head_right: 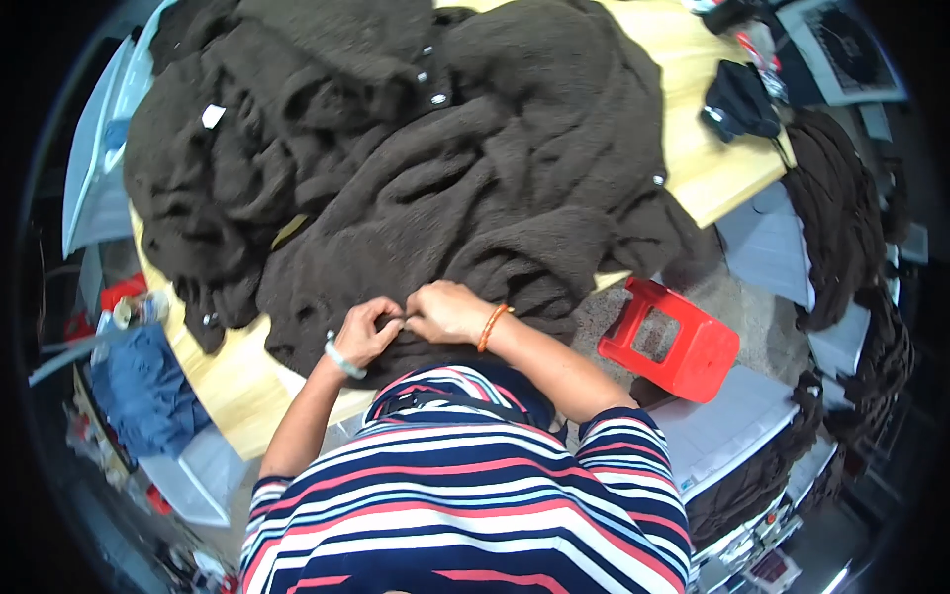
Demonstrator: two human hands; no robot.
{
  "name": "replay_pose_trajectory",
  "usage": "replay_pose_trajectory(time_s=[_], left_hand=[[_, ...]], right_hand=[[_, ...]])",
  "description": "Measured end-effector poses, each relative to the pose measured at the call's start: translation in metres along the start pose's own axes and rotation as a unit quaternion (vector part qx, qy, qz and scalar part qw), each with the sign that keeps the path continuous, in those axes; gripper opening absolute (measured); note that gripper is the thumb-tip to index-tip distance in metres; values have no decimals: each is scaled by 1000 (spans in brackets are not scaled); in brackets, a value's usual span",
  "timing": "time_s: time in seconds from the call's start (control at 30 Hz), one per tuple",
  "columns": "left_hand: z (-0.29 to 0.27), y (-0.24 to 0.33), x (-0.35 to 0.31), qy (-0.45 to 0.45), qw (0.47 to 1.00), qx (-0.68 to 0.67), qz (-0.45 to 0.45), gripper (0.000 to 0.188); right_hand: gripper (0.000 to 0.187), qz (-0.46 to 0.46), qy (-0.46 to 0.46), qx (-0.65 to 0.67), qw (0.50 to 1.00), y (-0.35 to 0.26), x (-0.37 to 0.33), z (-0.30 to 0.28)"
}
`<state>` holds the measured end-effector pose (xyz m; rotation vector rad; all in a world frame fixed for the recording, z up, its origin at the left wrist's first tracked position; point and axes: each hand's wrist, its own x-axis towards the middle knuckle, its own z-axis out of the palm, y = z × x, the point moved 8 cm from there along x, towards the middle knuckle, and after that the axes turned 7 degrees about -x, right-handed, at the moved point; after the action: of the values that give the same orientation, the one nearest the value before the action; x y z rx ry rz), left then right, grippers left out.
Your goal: Buttoning up knitted sweaters on a factory work table and snipping loose threads.
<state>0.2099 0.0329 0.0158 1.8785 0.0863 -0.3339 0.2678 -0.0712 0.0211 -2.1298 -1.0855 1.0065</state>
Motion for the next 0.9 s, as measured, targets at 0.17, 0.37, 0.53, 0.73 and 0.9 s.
replay_pose_trajectory(time_s=[0.17,0.37,0.53,0.73,0.9], left_hand=[[-24,-21,-37,11,991,87,-100,14],[-55,-57,-68,75,964,189,-169,14],[-35,-10,-31,111,977,180,4,10],[14,52,20,109,971,167,132,20],[27,85,34,62,987,87,119,49]], right_hand=[[31,72,-19,-119,990,17,-59,-20],[27,304,-41,-232,923,125,-141,-36],[30,436,211,-135,864,175,-190,-112],[35,351,445,265,780,241,-160,-108],[43,149,399,369,826,144,-123,-145]])
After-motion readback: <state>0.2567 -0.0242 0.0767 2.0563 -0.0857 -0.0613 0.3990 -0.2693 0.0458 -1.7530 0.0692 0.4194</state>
